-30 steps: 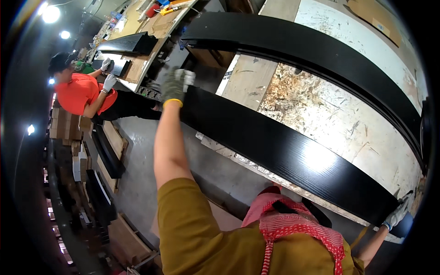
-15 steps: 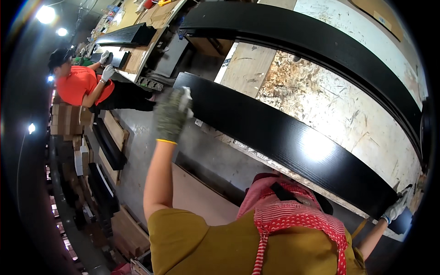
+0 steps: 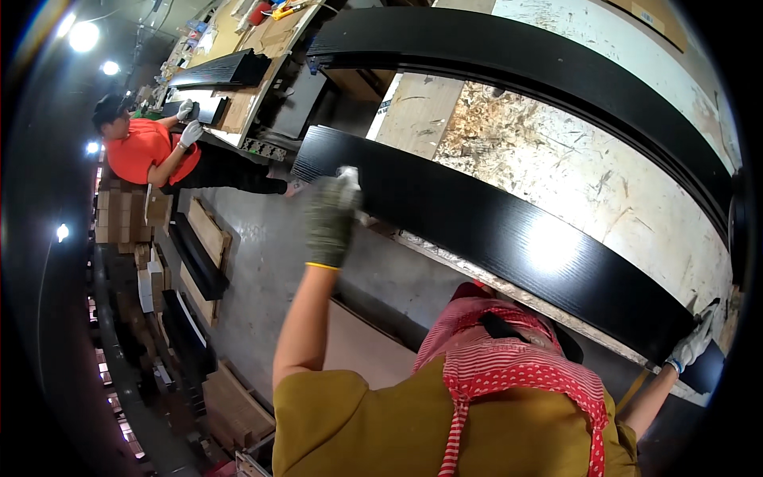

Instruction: Wiping down long black wooden boards with a cloth and liquid stain or cleaner in a workshop environment.

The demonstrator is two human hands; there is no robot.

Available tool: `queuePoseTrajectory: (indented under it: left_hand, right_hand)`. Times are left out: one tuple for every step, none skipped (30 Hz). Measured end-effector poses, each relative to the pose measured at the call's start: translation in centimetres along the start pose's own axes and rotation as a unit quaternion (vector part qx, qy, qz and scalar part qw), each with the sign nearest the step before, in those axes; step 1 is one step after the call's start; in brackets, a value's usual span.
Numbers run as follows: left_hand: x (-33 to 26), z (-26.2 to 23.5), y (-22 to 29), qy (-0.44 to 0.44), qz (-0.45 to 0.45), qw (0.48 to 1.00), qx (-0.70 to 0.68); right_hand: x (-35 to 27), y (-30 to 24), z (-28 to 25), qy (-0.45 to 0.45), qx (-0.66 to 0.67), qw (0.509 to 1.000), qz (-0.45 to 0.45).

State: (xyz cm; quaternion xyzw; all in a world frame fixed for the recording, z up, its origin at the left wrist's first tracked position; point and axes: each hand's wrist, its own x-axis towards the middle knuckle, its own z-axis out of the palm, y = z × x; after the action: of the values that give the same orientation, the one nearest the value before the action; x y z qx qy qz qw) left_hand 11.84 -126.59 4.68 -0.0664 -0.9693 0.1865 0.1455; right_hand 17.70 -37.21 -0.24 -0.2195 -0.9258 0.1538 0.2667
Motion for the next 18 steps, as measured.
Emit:
queuePoseTrajectory:
  left_hand:
    - [0.8, -0.7, 1.3, 0.036, -0.032, 0.996, -0.07]
    - [1.4, -1.4, 2.1, 0.07, -0.065, 0.985, -0.141]
    - [0.7, 0.0, 0.0, 0.072, -0.065, 0.986, -0.137]
    - [-1.4, 2.2, -3.9, 0.024, -0.209, 0.946, -0.248]
    - [-2.5, 3.4, -6.4, -0.023, -0.344, 0.87, -0.352]
    - [0.0, -0.7, -6.1, -0.184, -0.358, 0.901, -0.16]
    - [-1.0, -0.9, -7.2, -0.124, -0.364, 0.915, -0.126]
    - [-1.9, -0.4, -8.0, -0.065, -0.366, 0.923, -0.096]
    - [-1.5, -1.1, -7.2, -0.072, -0.363, 0.924, -0.099]
    - [-0.1, -2.4, -5.6, -0.021, -0.319, 0.938, -0.134]
    - [1.2, -3.2, -4.3, 0.033, -0.277, 0.946, -0.165]
    - [1.9, -2.9, -3.3, 0.008, -0.253, 0.955, -0.157]
    - [2.1, -2.0, -2.5, 0.013, -0.203, 0.97, -0.13]
    - [1.9, -1.4, -1.5, 0.018, -0.152, 0.983, -0.103]
    - [2.8, -2.6, 0.9, -0.026, -0.205, 0.968, -0.144]
    - [2.5, -3.2, 2.9, -0.025, -0.181, 0.969, -0.165]
    - [1.9, -4.0, 4.7, -0.024, -0.157, 0.969, -0.187]
    - [1.7, -5.3, 6.8, 0.053, -0.047, 0.981, -0.181]
  right_hand:
    - [0.3, 1.8, -0.2, -0.007, 0.103, 0.991, 0.084]
    - [0.0, 3.3, -0.7, -0.007, 0.099, 0.991, 0.087]
    - [0.0, 4.4, -0.5, 0.005, -0.043, 0.999, 0.011]
    - [0.2, 5.2, -0.2, 0.014, -0.182, 0.981, -0.067]
    - [0.3, 5.4, 0.2, 0.013, -0.18, 0.981, -0.068]
    - [-0.1, 4.9, 0.1, 0.008, -0.093, 0.995, -0.022]
    - [-0.2, 4.2, 0.7, 0.005, 0.004, 1.0, 0.021]
    - [-0.2, 4.0, 0.9, 0.006, 0.001, 1.0, 0.023]
    - [-0.2, 4.4, 0.3, 0.008, -0.087, 0.996, -0.019]
    - [-0.2, 5.0, -0.4, 0.009, -0.175, 0.983, -0.062]
    - [-0.2, 5.3, -0.3, -0.011, -0.085, 0.996, -0.006]
    - [0.6, 5.9, 0.1, 0.004, 0.138, 0.983, 0.123]
    - [1.0, 5.6, 0.8, 0.008, 0.148, 0.984, 0.102]
    - [1.2, 5.2, 1.4, 0.011, 0.158, 0.984, 0.081]
    - [0.3, 4.4, 0.9, 0.018, 0.022, 1.0, 0.005]
    - [0.5, 0.8, 1.0, 0.031, 0.183, 0.972, 0.142]
    - [0.7, -1.6, 0.6, 0.021, 0.172, 0.972, 0.162]
    - [0.5, -2.3, 0.4, 0.01, 0.161, 0.97, 0.184]
